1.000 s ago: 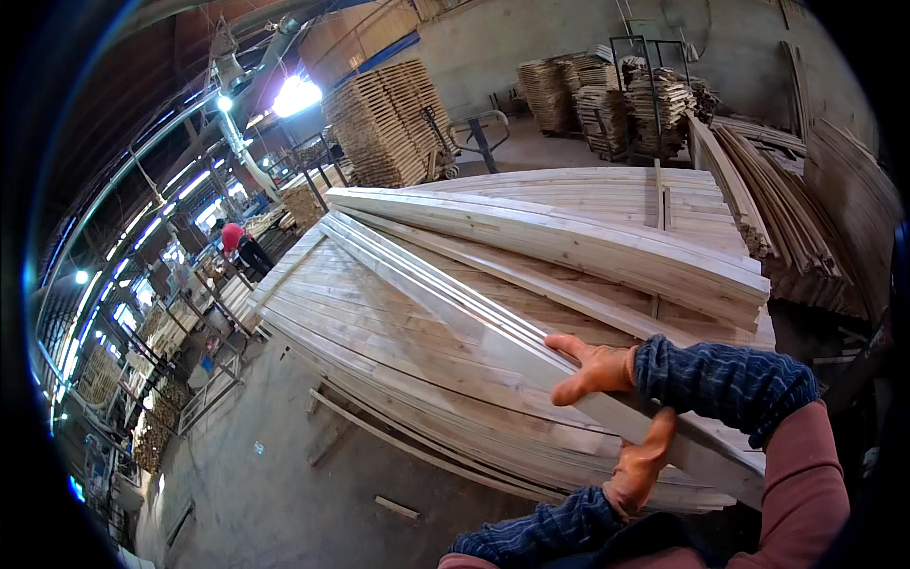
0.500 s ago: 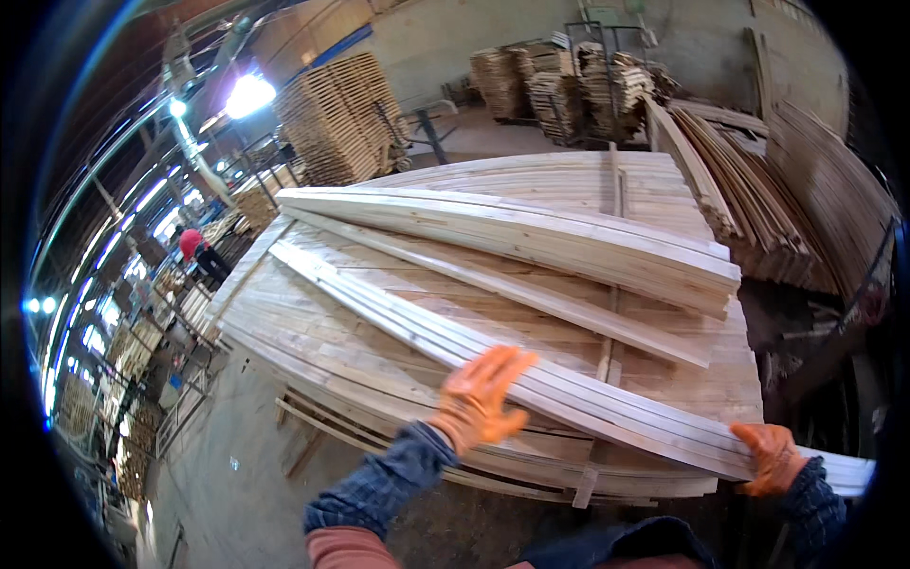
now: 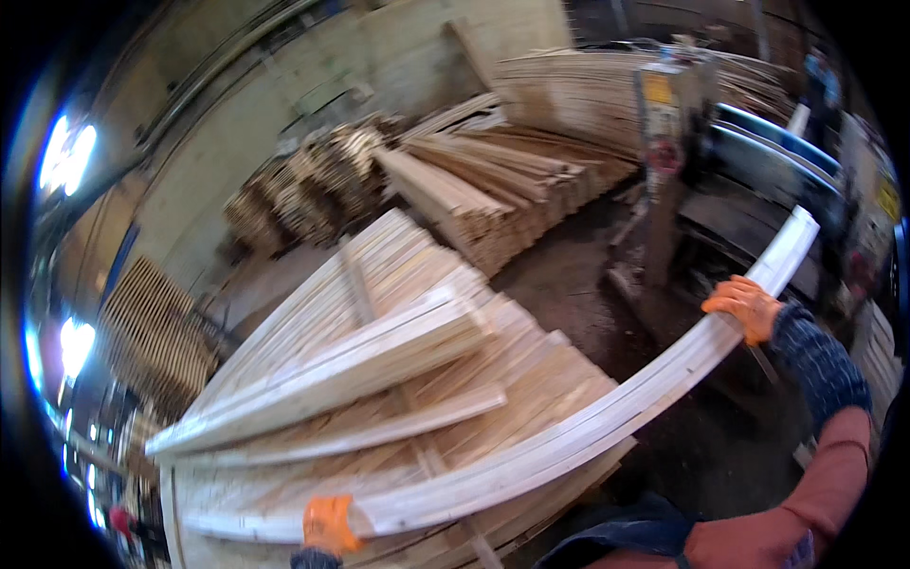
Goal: The person takes long wood planks from a stack, feeds them individually through a roller-based sanding or planing machine, and then retrieves them to place on a separate stack.
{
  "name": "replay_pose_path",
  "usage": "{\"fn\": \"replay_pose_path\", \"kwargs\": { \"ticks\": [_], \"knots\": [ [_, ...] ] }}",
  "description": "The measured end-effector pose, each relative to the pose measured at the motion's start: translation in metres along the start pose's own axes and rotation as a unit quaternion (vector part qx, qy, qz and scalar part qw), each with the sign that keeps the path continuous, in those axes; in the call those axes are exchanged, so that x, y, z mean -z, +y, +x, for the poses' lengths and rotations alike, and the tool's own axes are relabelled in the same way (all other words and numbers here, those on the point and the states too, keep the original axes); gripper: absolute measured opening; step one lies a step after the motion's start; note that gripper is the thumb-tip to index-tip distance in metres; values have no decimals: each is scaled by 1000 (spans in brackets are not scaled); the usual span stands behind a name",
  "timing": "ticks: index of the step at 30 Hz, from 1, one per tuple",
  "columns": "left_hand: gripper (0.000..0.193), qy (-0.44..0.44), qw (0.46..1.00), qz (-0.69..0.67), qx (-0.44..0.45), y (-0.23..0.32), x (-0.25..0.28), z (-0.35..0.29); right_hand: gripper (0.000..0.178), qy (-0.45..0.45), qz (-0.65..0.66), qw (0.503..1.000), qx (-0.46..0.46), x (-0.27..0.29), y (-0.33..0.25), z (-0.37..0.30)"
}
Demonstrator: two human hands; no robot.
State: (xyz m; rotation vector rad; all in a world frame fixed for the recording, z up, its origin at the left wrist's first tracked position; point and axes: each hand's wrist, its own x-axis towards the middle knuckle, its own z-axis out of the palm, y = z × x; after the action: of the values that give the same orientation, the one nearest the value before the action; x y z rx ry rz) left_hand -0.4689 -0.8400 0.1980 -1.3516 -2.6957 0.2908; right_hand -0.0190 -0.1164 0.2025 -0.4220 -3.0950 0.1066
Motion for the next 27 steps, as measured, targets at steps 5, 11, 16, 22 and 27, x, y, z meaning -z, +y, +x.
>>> {"fn": "replay_pose_path", "kwargs": {
  "ticks": [5, 11, 16, 22, 27],
  "knots": [
    [56, -67, 997, -32, 17, 99, 42, -18, 105, -70, -53, 991, -96, -35, 64, -19],
    [43, -116, 992, -43, -37, 201, 53, -58, 90, -53, -45, 992, -105, -62, 124, -42],
    [50, -36, 991, -130, 1, 312, 95, -52, 102, -42, -44, 987, -147, -94, 174, -46],
    [80, -216, 960, -179, 19, 417, 54, 5, 95, -3, -13, 1000, 25, -130, 138, -44],
    [86, -191, 941, -279, 10, 486, -8, 33, 102, -66, 4, 973, 220, -153, 46, -35]
  ]
}}
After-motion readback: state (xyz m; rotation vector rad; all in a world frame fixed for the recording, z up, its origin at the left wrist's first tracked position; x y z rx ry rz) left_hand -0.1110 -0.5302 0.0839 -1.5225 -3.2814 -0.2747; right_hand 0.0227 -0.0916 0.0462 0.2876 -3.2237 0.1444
